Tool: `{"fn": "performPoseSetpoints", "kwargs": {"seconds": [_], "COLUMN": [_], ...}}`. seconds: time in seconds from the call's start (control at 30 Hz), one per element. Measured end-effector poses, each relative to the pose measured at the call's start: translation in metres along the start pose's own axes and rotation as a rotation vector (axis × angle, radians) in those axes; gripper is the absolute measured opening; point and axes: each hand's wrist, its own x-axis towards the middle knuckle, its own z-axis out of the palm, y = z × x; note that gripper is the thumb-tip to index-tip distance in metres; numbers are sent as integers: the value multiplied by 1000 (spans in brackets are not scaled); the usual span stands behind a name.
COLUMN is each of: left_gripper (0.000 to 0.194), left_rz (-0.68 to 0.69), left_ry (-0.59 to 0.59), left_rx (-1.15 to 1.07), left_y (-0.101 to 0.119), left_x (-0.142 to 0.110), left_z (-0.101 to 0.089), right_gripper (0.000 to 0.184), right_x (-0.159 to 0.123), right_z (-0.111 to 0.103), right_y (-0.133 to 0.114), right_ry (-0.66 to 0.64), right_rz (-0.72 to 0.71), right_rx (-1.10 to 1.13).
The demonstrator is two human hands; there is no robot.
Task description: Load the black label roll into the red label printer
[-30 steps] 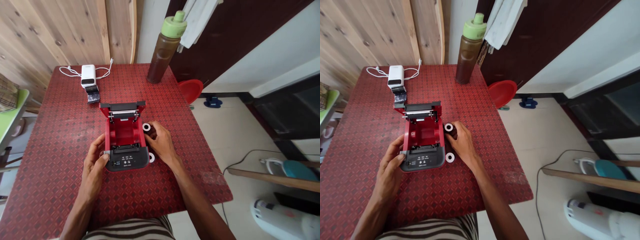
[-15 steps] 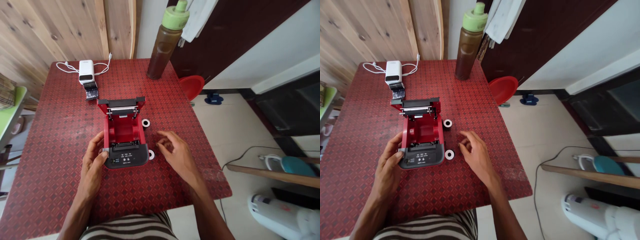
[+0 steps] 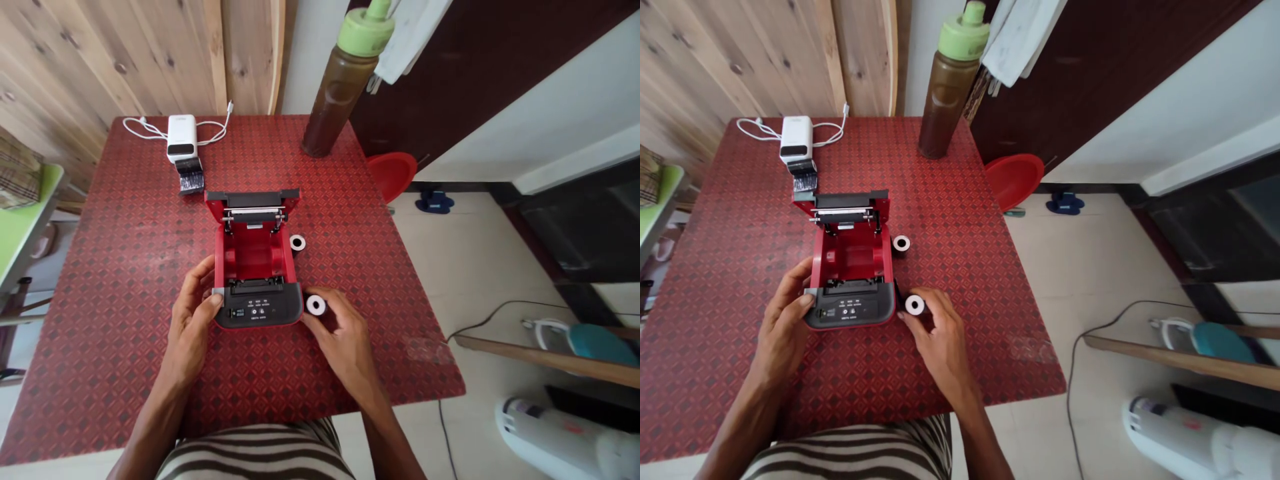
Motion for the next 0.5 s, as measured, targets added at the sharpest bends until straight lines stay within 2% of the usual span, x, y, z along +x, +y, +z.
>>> {"fn": "performPoseSetpoints", "kwargs": {"seconds": [0.13,0.2,0.3,0.33,0.4,0.5], "left_gripper": [54,55,57,57,58,58], "left_rz": [-15,-15,-28,-36,-49,-53], "left_ry": [-4,-2,-10,-11,-6,-4], "left_rx": [23,30,22,15,7,12], "left_y": [1,1,4,5,8,12], "left_x": [-1,-2,-3,-3,-4,-4], "left_z": [1,2,4,5,6,8], "right_gripper": [28,28,42,43,34,27], "right_x": [0,2,14,22,40,69], "right_z": [-42,-67,-94,-98,-95,-69], "right_y": [-16,-33,-63,-73,-91,-109], "right_ry": [-46,-88,-187,-242,-365,-500], "right_rz": [113,88,18,-6,-55,-114], "right_rx": [99,80,100,105,69,9]}}
